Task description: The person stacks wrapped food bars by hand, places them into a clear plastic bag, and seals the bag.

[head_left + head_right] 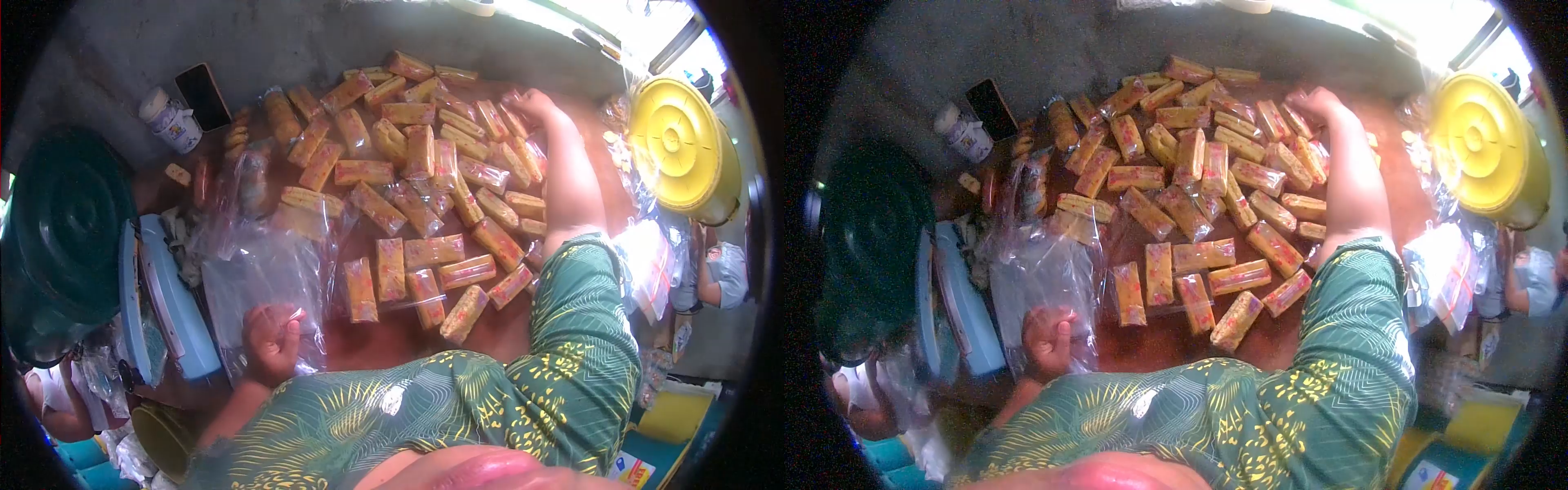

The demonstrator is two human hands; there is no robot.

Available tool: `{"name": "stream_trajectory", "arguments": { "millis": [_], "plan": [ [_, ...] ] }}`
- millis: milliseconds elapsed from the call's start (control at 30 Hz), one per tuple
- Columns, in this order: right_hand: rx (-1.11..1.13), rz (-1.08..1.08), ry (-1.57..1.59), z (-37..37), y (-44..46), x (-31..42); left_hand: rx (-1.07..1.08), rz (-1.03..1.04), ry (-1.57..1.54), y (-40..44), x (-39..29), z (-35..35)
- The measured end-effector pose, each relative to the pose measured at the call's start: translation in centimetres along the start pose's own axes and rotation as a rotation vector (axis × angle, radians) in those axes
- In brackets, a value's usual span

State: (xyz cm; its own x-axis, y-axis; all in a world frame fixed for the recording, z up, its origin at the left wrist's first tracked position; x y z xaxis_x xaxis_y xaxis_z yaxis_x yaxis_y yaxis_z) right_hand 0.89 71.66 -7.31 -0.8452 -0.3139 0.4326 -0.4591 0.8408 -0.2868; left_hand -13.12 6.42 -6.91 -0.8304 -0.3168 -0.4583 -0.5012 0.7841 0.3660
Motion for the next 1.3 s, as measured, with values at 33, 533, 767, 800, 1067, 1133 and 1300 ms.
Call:
{"name": "stream_trajectory", "arguments": {
  "millis": [33, 533, 767, 800, 1067, 1133, 1300],
  "plan": [
    [-0.029, 0.059, 0.095, 0.1, 1.2, -1.8, -0.009, -0.002, -0.010, 0.1, -0.1, -0.1],
    [-0.222, -0.256, 0.334, 2.1, -2.9, -1.9, -0.028, 0.017, -0.004, 0.1, -0.2, -0.2],
    [-0.328, -0.353, 0.379, 3.1, -4.5, 0.5, -0.003, -0.003, 0.002, 0.2, -0.2, -0.3],
    [-0.284, -0.325, 0.379, 3.6, -5.0, 1.0, 0.007, -0.002, 0.021, 0.0, -0.2, -0.2],
    [-0.219, -0.182, -0.076, 2.6, -7.9, 4.4, -0.029, 0.022, -0.044, 0.0, 0.4, -0.1],
    [-0.209, -0.183, -0.127, 2.9, -7.6, 3.5, -0.029, 0.019, -0.071, 0.1, 0.1, -0.3],
    [-0.409, -0.244, 0.176, -1.8, -15.5, 5.9, -0.030, 0.033, -0.074, -0.1, 0.4, -0.5]
  ]
}}
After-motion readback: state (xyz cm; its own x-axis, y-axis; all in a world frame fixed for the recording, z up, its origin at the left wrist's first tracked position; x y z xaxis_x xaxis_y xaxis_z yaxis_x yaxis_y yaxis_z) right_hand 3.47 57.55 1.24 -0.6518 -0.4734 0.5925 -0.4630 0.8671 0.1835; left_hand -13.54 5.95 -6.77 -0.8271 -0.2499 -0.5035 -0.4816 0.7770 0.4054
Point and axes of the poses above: each hand's wrist, its own y-axis towards the middle knuckle, its own z-axis out of the palm, x = y × z, the point moved 7 cm from there along y, towards the middle knuckle, and after that the axes turned 10 degrees about y, right-handed, at the moved point
